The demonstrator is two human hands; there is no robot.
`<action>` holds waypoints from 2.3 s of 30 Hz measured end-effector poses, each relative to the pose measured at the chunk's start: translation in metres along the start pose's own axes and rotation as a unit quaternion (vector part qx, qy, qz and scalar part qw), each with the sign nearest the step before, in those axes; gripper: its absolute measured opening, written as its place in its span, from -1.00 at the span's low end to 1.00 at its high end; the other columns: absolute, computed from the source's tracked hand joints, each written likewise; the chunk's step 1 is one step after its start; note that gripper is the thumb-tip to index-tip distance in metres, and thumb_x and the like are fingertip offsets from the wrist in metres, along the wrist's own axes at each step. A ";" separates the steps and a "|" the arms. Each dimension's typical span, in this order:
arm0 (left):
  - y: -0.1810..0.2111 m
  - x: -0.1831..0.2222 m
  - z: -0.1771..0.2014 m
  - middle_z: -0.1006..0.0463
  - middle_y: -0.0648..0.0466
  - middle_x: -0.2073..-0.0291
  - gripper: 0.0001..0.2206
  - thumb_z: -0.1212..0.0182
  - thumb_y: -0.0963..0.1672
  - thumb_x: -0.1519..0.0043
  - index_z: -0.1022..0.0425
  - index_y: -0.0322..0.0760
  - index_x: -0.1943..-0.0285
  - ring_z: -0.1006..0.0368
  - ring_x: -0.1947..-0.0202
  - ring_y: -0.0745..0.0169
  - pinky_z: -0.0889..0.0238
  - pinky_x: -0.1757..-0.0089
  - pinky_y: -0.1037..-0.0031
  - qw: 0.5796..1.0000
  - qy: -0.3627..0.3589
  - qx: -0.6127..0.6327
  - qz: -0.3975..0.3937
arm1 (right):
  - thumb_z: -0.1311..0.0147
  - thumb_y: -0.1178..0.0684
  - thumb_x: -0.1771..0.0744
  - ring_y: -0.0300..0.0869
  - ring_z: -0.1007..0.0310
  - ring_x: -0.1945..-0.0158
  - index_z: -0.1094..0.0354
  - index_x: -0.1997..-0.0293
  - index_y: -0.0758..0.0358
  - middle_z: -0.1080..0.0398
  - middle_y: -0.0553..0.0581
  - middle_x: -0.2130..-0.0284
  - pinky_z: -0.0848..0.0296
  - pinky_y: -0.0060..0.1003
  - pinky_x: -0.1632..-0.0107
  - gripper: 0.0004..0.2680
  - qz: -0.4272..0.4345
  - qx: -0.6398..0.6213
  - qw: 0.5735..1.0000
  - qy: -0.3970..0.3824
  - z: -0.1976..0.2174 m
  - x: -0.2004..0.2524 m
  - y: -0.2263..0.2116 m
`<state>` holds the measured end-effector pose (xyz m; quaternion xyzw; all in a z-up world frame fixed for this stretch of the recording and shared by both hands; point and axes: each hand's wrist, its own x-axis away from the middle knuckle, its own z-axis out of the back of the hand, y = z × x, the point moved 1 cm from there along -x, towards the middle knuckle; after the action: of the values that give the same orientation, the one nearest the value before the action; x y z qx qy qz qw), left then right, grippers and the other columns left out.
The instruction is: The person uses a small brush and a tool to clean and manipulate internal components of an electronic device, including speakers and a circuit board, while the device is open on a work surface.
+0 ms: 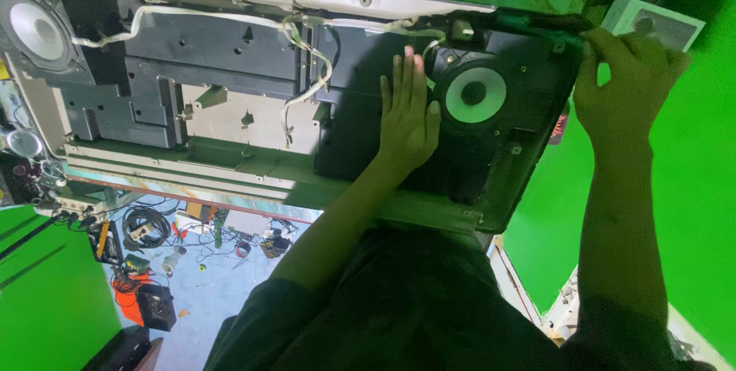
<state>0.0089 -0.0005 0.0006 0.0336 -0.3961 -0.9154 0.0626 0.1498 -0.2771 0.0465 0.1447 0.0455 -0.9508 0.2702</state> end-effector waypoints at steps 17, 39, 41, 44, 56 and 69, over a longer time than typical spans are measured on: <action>0.002 -0.001 0.002 0.20 -0.31 -0.63 -0.41 0.27 -0.06 -0.47 0.22 -0.45 -0.65 0.31 -0.65 -0.39 0.40 -0.50 -0.14 0.999 -0.001 0.053 0.014 | -0.17 0.14 -0.41 -0.05 -0.44 0.38 -0.55 -0.01 0.09 -0.49 0.15 0.37 -0.35 -0.10 0.23 -0.89 0.120 -0.182 0.958 -0.185 0.010 -0.098 -0.028; 0.001 -0.005 0.003 0.15 -0.32 -0.62 -0.41 0.23 -0.06 -0.48 0.18 -0.48 -0.65 0.24 -0.65 -0.39 0.35 -0.49 -0.18 1.000 -0.012 0.025 0.007 | -0.06 0.11 -0.46 -0.22 -0.42 0.40 -0.53 0.00 0.15 -0.54 0.08 0.32 -0.38 -0.33 0.29 -0.90 0.191 -0.322 0.922 -0.100 -0.039 -0.121 -0.071; 0.003 -0.003 0.004 0.15 -0.32 -0.62 -0.40 0.21 -0.06 -0.46 0.18 -0.48 -0.64 0.24 -0.64 -0.40 0.35 -0.48 -0.18 0.999 -0.012 0.042 0.009 | 0.00 0.12 -0.51 -0.23 -0.39 0.42 -0.51 -0.04 0.24 -0.50 0.13 0.33 -0.31 -0.36 0.36 -0.87 0.143 -0.367 0.908 -0.145 -0.026 -0.124 -0.063; 0.004 -0.002 0.004 0.16 -0.33 -0.62 -0.39 0.19 -0.06 -0.45 0.19 -0.47 -0.64 0.24 -0.64 -0.40 0.35 -0.49 -0.17 0.999 -0.010 0.053 0.008 | 0.00 0.10 -0.49 -0.16 -0.31 0.54 -0.53 -0.01 0.28 -0.45 0.17 0.48 -0.26 -0.24 0.45 -0.85 0.060 -0.307 0.930 -0.195 -0.004 -0.113 -0.049; 0.004 0.000 0.007 0.16 -0.30 -0.63 -0.40 0.20 -0.07 -0.46 0.19 -0.46 -0.65 0.26 -0.66 -0.36 0.36 -0.50 -0.15 0.999 -0.002 0.032 0.004 | -0.09 0.00 -0.47 -0.12 -0.46 0.41 -0.56 -0.01 0.00 -0.54 0.06 0.39 -0.45 -0.19 0.21 -0.90 0.182 -0.199 0.955 -0.120 -0.045 -0.112 -0.088; -0.002 -0.003 -0.006 0.20 -0.25 -0.65 -0.44 0.33 -0.06 -0.51 0.24 -0.40 -0.67 0.32 -0.67 -0.24 0.47 -0.52 -0.08 0.999 0.030 0.001 -0.011 | -0.23 0.00 -0.40 -0.08 -0.50 0.37 -0.59 0.09 0.08 -0.48 0.10 0.41 -0.43 -0.23 0.23 -0.91 0.106 -0.003 0.988 -0.111 0.061 -0.071 0.013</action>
<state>0.0121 -0.0031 -0.0049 0.0653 -0.3944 -0.9144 0.0639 0.1990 -0.2626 0.1259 0.0417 0.0021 -0.9269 0.3731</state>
